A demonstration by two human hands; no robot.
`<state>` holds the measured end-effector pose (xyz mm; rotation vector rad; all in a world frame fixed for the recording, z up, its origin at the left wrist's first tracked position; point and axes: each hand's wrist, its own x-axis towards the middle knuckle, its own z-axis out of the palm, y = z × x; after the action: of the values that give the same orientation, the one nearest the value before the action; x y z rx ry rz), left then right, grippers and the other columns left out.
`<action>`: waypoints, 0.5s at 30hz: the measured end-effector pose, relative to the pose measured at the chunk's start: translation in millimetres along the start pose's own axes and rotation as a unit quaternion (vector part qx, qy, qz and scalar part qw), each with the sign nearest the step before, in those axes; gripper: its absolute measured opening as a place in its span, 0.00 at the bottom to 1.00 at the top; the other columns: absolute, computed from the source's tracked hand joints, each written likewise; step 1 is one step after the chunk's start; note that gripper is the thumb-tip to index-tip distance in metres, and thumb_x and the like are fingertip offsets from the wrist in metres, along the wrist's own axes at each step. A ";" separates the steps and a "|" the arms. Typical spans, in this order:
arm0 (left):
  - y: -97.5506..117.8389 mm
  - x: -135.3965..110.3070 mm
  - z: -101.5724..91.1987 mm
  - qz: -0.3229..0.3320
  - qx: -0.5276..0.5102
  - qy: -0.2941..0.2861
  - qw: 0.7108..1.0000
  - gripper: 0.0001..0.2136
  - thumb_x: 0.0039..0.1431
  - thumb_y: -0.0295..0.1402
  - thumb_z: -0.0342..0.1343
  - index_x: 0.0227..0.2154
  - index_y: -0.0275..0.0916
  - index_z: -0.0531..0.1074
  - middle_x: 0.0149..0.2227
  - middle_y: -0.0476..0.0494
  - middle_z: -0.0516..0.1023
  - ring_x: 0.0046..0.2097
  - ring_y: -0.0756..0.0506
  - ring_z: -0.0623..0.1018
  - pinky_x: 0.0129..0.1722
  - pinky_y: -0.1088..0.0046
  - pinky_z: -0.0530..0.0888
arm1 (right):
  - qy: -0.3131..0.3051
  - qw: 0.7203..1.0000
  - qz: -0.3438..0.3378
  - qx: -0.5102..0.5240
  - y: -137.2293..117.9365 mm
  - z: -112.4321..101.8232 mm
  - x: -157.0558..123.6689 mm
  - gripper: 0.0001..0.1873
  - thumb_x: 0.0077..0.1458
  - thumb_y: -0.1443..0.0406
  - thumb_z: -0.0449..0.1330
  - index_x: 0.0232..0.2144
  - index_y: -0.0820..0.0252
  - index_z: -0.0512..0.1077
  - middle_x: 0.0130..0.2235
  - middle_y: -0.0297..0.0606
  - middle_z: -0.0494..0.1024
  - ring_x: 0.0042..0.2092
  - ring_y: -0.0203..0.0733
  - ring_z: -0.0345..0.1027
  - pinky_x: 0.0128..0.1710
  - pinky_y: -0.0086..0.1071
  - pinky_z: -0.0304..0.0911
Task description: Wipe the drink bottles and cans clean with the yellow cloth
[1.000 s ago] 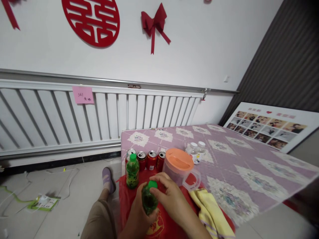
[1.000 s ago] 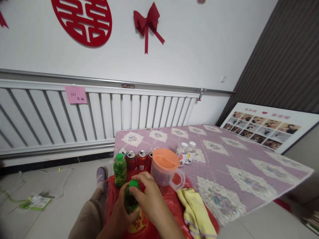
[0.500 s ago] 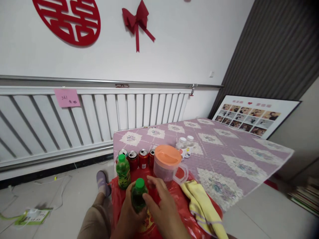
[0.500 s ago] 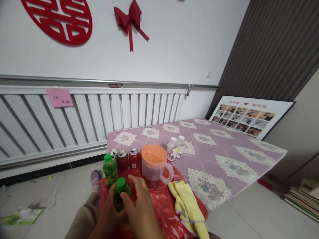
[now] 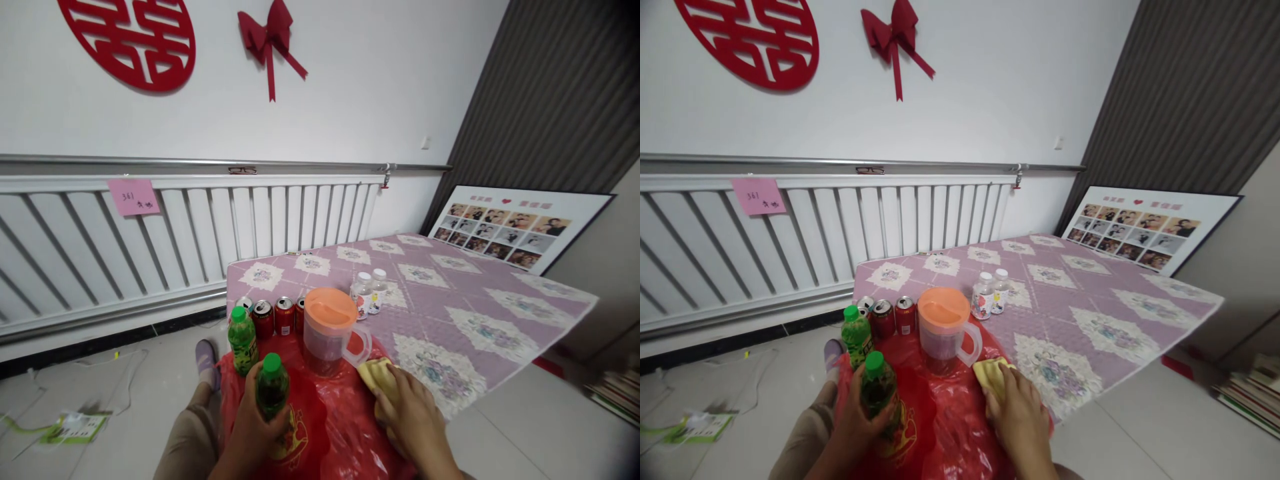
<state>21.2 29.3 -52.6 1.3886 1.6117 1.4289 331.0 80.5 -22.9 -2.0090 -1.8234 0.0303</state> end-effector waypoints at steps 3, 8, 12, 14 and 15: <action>-4.1 -0.2 -0.2 -0.001 0.005 0.007 1.000 0.35 0.50 0.35 0.63 0.61 0.35 0.58 0.58 0.30 0.77 0.57 0.33 0.80 0.58 0.52 0.76 | -0.045 0.997 0.027 -0.061 -0.3 8.9 -1.0 0.37 0.57 0.51 0.53 0.66 0.60 0.62 0.66 0.53 0.67 0.66 0.65 0.58 0.54 0.60 0.64; -6.0 3.0 -4.2 -0.012 0.013 -0.020 1.000 0.36 0.50 0.36 0.65 0.62 0.36 0.59 0.59 0.32 0.76 0.58 0.34 0.79 0.59 0.55 0.76 | -0.070 0.997 0.024 -0.033 16.6 27.9 -0.4 0.35 0.55 0.57 0.55 0.64 0.61 0.65 0.67 0.53 0.65 0.65 0.63 0.62 0.57 0.53 0.64; -5.0 4.3 -4.7 0.008 0.020 -0.009 1.000 0.36 0.49 0.33 0.64 0.61 0.36 0.60 0.59 0.33 0.76 0.60 0.35 0.78 0.61 0.55 0.74 | -0.013 0.996 -0.009 0.084 36.0 17.5 3.2 0.28 0.54 0.60 0.51 0.55 0.62 0.71 0.57 0.54 0.76 0.57 0.58 0.71 0.58 0.47 0.64; -3.7 4.1 -3.5 0.008 0.021 0.004 1.000 0.36 0.48 0.33 0.64 0.61 0.35 0.61 0.59 0.32 0.76 0.60 0.34 0.77 0.61 0.53 0.73 | 0.016 0.989 0.017 0.143 37.9 0.2 -1.6 0.27 0.56 0.56 0.50 0.55 0.57 0.70 0.53 0.50 0.79 0.52 0.57 0.75 0.52 0.46 0.69; -2.9 3.9 -2.6 0.008 0.021 0.010 1.000 0.36 0.47 0.33 0.64 0.61 0.36 0.61 0.59 0.32 0.76 0.60 0.33 0.77 0.61 0.52 0.73 | 0.039 0.986 0.040 0.159 35.0 -9.8 -6.8 0.28 0.57 0.53 0.51 0.56 0.55 0.70 0.51 0.48 0.81 0.48 0.57 0.77 0.48 0.46 0.72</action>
<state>16.8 32.3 -53.8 1.4180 1.6543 1.4299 366.1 69.5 -27.0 -1.8281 -1.5760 0.2477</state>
